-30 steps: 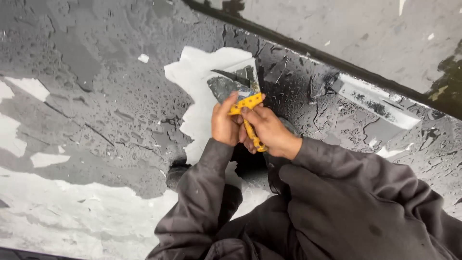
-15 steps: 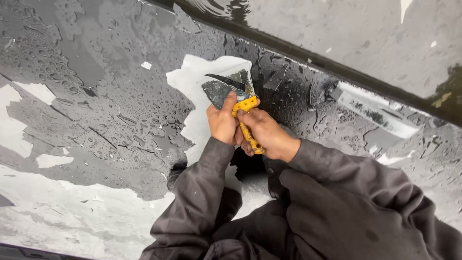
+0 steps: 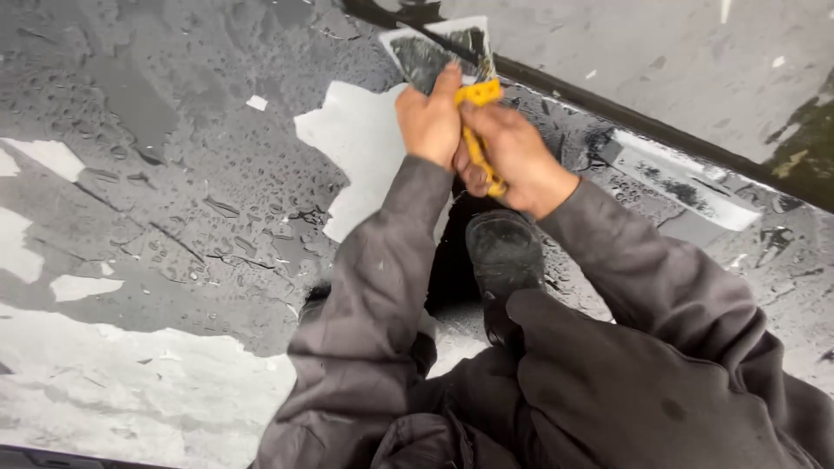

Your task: Scraping off a grey coating from a flat surface using a putty knife.

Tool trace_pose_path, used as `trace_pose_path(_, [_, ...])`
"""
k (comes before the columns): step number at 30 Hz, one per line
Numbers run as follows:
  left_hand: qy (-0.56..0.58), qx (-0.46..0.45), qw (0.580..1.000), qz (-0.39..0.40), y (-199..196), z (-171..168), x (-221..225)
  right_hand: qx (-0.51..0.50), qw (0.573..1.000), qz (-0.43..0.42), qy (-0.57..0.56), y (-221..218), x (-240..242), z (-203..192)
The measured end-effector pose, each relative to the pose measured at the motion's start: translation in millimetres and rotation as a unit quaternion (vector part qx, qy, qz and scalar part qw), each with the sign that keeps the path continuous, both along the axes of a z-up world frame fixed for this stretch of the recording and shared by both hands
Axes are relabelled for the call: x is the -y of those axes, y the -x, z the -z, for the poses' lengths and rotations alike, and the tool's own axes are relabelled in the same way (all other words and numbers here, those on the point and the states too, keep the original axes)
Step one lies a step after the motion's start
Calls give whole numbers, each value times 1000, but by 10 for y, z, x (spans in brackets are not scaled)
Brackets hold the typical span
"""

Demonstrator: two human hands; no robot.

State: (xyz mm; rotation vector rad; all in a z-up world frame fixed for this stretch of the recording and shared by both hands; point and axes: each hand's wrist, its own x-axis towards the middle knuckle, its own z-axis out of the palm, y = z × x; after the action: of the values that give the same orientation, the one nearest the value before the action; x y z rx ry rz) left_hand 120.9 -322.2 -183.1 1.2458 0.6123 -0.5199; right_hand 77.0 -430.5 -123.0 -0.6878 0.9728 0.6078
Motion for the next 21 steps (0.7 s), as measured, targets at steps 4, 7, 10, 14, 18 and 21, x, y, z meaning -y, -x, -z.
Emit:
trace_pose_path(4, [-22,-64,998,8,227,-186,16,-37,997,-52,48,210,-31,-187])
trace_pose_path(7, [12,-71,997,13,515,-472,-297,-9,995,-99,26,459,-246,-265])
trace_pose_path(10, [45,-178,981,-61,660,-599,-504,11,993,-112,-29,704,-404,-207])
trace_pose_path(14, [78,-176,981,-17,499,-601,-502,-2,993,-112,-35,563,-443,-215])
trace_pose_path(18, [13,-107,994,-33,501,-506,-493,-2,996,-73,-49,575,-459,-156])
trace_pose_path(21, [12,-94,995,-28,409,-395,-396,-14,997,-46,-62,493,-406,-96])
